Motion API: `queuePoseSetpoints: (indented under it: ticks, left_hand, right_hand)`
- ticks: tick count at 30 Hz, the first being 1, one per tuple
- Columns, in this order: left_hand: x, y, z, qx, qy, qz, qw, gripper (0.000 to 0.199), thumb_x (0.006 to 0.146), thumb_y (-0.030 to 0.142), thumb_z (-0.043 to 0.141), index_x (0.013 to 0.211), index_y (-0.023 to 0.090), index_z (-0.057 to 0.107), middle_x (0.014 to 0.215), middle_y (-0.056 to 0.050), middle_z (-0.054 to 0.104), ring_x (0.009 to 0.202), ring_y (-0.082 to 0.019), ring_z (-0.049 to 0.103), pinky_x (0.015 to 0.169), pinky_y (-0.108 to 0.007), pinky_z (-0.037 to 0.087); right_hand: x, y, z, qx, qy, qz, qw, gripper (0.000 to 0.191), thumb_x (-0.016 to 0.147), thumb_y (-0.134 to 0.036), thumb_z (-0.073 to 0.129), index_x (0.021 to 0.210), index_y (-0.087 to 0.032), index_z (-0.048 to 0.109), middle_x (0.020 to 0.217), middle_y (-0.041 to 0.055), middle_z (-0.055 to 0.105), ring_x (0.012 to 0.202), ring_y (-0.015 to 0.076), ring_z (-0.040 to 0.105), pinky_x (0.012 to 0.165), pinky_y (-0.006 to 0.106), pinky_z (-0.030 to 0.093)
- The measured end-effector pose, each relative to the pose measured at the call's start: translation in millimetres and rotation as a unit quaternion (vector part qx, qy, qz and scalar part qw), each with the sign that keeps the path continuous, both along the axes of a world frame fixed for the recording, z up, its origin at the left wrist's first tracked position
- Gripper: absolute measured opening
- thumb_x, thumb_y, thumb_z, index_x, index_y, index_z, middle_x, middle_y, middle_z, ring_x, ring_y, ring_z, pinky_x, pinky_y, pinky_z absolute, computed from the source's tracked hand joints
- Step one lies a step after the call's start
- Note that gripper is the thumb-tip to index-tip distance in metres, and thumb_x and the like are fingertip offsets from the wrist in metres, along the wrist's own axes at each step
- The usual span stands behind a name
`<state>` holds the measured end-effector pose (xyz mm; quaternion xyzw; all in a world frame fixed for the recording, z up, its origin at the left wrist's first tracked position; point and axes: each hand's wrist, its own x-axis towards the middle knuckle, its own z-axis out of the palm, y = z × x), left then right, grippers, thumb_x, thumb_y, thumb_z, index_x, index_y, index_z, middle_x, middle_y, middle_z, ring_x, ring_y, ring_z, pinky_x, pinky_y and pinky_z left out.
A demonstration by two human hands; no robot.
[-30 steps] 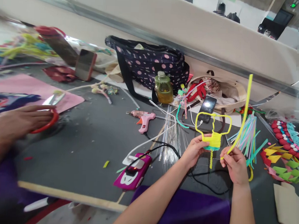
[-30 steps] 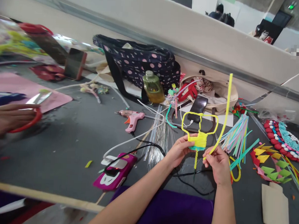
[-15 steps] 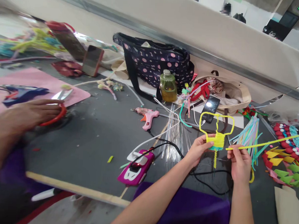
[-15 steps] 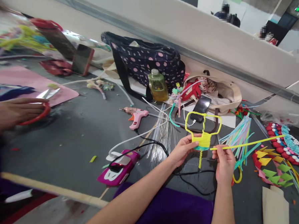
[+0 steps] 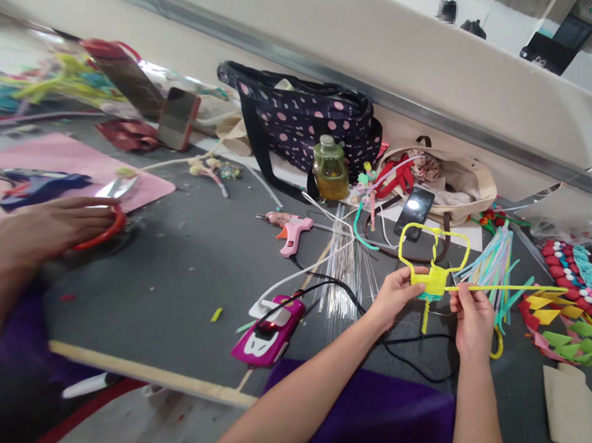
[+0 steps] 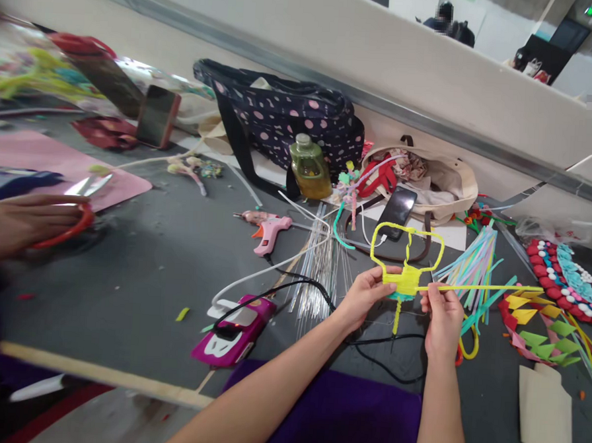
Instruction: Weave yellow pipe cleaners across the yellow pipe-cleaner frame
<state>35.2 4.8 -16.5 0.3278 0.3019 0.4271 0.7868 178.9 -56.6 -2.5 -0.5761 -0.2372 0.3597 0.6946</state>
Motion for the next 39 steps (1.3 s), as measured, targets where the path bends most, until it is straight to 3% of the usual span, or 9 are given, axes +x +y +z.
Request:
queuePoseSetpoints:
  ticks: [23, 32, 35, 39]
  left_hand:
    - [-2, -1, 0.5, -0.006, -0.028, -0.027, 0.999, 0.048, 0.061, 0.027, 0.084, 0.104, 0.012, 0.069, 0.091, -0.009, 0.072, 0.082, -0.019, 0.067, 0.072, -0.027, 0.048]
    - [-1, -3, 2.5, 0.001, -0.051, -0.051, 0.997, 0.049, 0.059, 0.025, 0.085, 0.104, 0.013, 0.069, 0.096, -0.010, 0.073, 0.089, -0.021, 0.067, 0.083, -0.030, 0.048]
    - [-1, -5, 2.2, 0.012, -0.052, -0.057, 0.997, 0.048, 0.060, 0.025, 0.084, 0.104, 0.012, 0.069, 0.096, -0.010, 0.073, 0.087, -0.021, 0.067, 0.083, -0.031, 0.048]
    - [-1, -6, 2.7, 0.024, -0.050, -0.064, 0.996, 0.049, 0.061, 0.022, 0.084, 0.106, 0.013, 0.069, 0.095, -0.009, 0.073, 0.085, -0.019, 0.067, 0.084, -0.031, 0.049]
  right_hand:
    - [-1, 1, -7.1, -0.004, -0.036, -0.012, 0.999, 0.031, 0.065, -0.038, 0.080, 0.082, -0.016, 0.066, 0.069, -0.0012, 0.061, 0.059, 0.0097, 0.052, 0.049, 0.020, 0.039]
    - [-4, 2, -10.1, -0.011, -0.032, 0.006, 0.999, 0.034, 0.062, -0.035, 0.081, 0.084, -0.017, 0.062, 0.069, -0.0019, 0.062, 0.056, 0.0093, 0.053, 0.051, 0.020, 0.041]
    - [-8, 2, -7.7, 0.003, -0.004, 0.023, 1.000, 0.031, 0.065, -0.034, 0.080, 0.086, -0.018, 0.064, 0.077, 0.0003, 0.067, 0.063, 0.0126, 0.059, 0.057, 0.024, 0.045]
    - [-12, 1, -5.1, 0.017, 0.027, 0.033, 0.999, 0.021, 0.068, -0.033, 0.078, 0.074, -0.018, 0.065, 0.076, 0.0001, 0.069, 0.067, 0.0145, 0.061, 0.067, 0.029, 0.048]
